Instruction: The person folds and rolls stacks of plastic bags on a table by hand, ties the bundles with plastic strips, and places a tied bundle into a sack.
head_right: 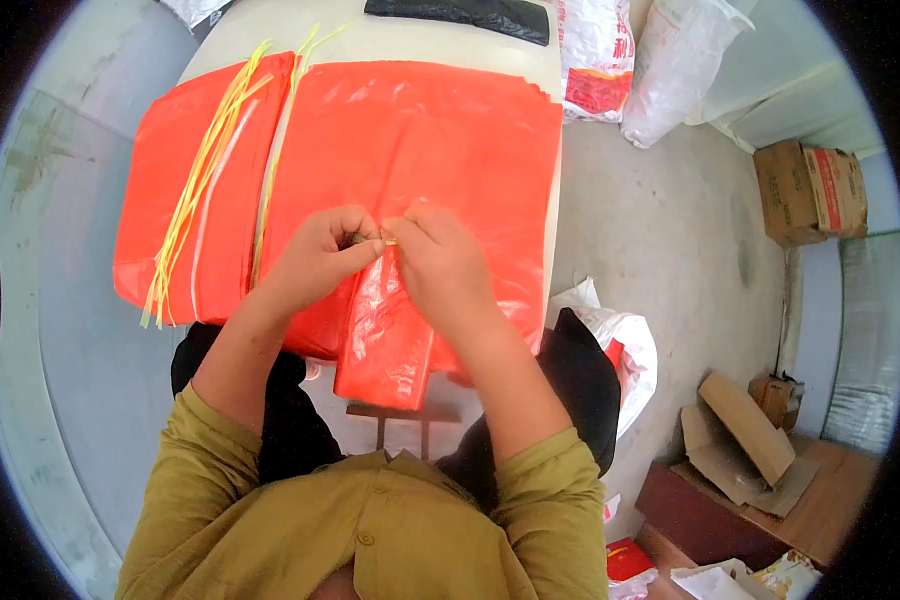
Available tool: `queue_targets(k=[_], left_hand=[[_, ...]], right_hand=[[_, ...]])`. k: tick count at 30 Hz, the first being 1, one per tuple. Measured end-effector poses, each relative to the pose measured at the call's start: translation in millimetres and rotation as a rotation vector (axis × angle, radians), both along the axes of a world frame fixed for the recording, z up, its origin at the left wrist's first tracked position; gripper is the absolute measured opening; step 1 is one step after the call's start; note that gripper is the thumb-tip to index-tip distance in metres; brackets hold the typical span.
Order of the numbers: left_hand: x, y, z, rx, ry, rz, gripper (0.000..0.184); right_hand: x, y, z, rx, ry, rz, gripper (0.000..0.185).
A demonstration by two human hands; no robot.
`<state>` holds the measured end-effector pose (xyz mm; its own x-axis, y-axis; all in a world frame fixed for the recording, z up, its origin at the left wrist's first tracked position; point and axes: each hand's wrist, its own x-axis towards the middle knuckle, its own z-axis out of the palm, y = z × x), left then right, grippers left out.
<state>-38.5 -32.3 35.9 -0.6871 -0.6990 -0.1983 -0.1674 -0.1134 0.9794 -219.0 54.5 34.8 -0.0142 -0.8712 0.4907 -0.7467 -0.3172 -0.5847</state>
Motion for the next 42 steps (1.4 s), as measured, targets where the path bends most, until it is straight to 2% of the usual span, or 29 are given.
queue_targets(k=[4, 7, 10, 13, 16, 19, 22, 25, 28, 31, 34, 37, 42], left_hand=[[2.7, 1.3, 4.6, -0.060, 0.024, -0.026, 0.011], [1.8, 1.0, 1.8, -0.048, 0.016, -0.012, 0.011], [1.6, -1.2, 1.0, -0.038, -0.015, 0.007, 0.011], [2.7, -3.4, -2.6, -0.052, -0.038, -0.005, 0.014], [3.5, -6.1, -2.8, -0.097, -0.179, 0.073, 0.020], [5.9, -10.2, -14.2, -0.503, -0.498, 0.157, 0.027], [9.3, -10.3, -24.1, -0.788, -0.578, 0.120, 0.031], [7.3, -7.1, -28.8, -0.885, -0.609, 0.089, 0.030], [5.0, -5.9, -22.7, -0.846, -0.619, 0.086, 0.027], [2.9, -3.8, -26.3, -0.858, -0.627, 0.104, 0.025], [3.3, -2.0, -35.3, -0.949, -0.552, 0.137, 0.024], [5.8, -2.6, -37.3, -0.925, -0.550, 0.119, 0.024], [8.9, -10.3, -31.6, -0.962, -0.579, 0.128, 0.023]], right_hand=[[1.2, 3.1, 4.4, 0.136, -0.109, -0.002, 0.016], [-7.1, 3.2, 8.4, 0.506, -0.555, 0.174, 0.017], [-0.7, 6.9, 30.7, 0.608, -0.481, 0.122, 0.017], [1.2, 7.2, 13.1, 0.406, -0.238, -0.026, 0.019], [-4.1, 4.1, 0.2, 0.162, -0.047, -0.100, 0.023], [-13.2, 7.8, 0.0, 0.217, 0.224, -0.162, 0.025], [-14.6, 10.0, -5.7, 0.415, 0.336, -0.201, 0.024], [-10.8, 7.3, -1.1, 0.308, 0.243, -0.195, 0.021], [-5.7, 5.0, 1.3, 0.200, 0.050, -0.117, 0.018], [5.2, 4.7, -9.5, 0.226, -0.299, -0.020, 0.016], [8.6, 2.2, -9.7, 0.373, -0.590, 0.085, 0.020], [3.6, -0.2, -4.6, 0.657, -0.735, 0.053, 0.026], [-1.9, 0.8, -24.2, 0.436, -0.492, 0.032, 0.020]])
